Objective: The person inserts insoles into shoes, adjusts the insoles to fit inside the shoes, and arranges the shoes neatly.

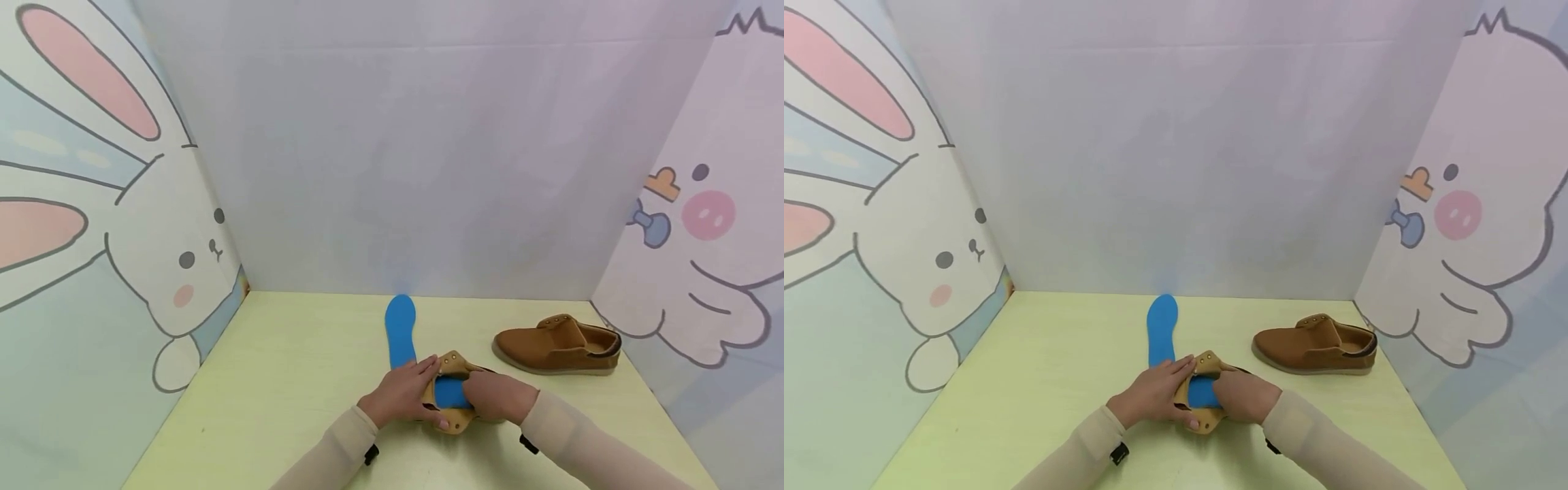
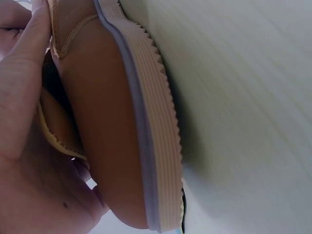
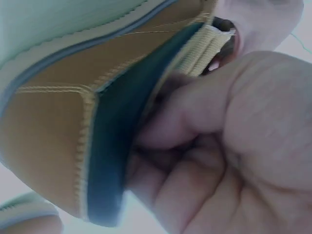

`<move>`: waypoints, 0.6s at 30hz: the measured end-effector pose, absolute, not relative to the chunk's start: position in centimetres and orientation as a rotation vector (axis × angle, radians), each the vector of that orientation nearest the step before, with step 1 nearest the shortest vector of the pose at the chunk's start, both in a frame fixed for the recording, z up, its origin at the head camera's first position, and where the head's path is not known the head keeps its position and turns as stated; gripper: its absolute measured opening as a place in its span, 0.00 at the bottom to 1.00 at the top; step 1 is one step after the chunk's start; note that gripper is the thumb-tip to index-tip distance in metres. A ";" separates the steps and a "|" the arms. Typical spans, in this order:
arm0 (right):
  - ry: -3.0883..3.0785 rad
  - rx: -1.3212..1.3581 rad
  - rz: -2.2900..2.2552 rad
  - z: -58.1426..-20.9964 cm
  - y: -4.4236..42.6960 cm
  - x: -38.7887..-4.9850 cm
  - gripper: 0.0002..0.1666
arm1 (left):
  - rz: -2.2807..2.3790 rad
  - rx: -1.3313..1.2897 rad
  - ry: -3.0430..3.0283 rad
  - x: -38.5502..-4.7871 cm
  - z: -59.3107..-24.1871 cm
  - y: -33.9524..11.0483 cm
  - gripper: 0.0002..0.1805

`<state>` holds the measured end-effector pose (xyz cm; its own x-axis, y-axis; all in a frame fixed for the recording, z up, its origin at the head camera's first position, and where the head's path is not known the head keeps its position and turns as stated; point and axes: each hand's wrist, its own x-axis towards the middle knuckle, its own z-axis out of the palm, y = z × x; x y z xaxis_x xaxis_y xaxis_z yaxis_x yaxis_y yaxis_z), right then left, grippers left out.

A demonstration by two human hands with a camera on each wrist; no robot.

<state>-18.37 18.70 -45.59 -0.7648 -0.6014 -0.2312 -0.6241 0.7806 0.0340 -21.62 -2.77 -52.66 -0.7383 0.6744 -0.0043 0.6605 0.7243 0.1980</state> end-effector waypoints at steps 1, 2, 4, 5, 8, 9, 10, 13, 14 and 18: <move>2.757 -0.966 0.145 -45.6 18.6 -18.4 0.12 | 0.286 1.101 2.845 -21.6 -52.6 -2.8 0.64; 2.751 -0.964 0.135 -45.6 18.6 -18.4 0.12 | 0.289 1.100 2.845 -21.6 -52.6 -2.8 0.64; 2.739 -0.955 0.132 -45.6 18.5 -18.6 0.13 | 0.303 1.103 2.845 -21.6 -52.4 -2.8 0.64; 2.732 -0.944 0.129 -45.6 18.5 -18.7 0.13 | 0.311 1.105 2.845 -21.6 -52.4 -2.8 0.64; 2.717 -0.949 0.100 -45.6 18.5 -19.1 0.12 | 0.315 1.117 2.844 -21.6 -52.3 -2.8 0.64; 2.710 -0.973 0.076 -45.7 18.5 -19.2 0.12 | 0.312 1.120 2.846 -21.6 -52.3 -2.8 0.64; 2.701 -0.996 0.037 -45.7 18.5 -19.3 0.13 | 0.307 1.120 2.848 -21.6 -52.4 -2.8 0.64; 2.675 -1.095 -0.046 -46.0 18.6 -19.7 0.16 | 0.301 1.119 2.847 -21.6 -52.5 -2.9 0.64; 2.668 -1.123 -0.062 -46.1 18.6 -19.8 0.18 | 0.305 1.117 2.848 -21.7 -52.5 -2.9 0.64; 2.678 -1.189 -0.028 -46.3 18.5 -19.9 0.20 | 0.314 1.115 2.855 -21.9 -52.4 -3.0 0.64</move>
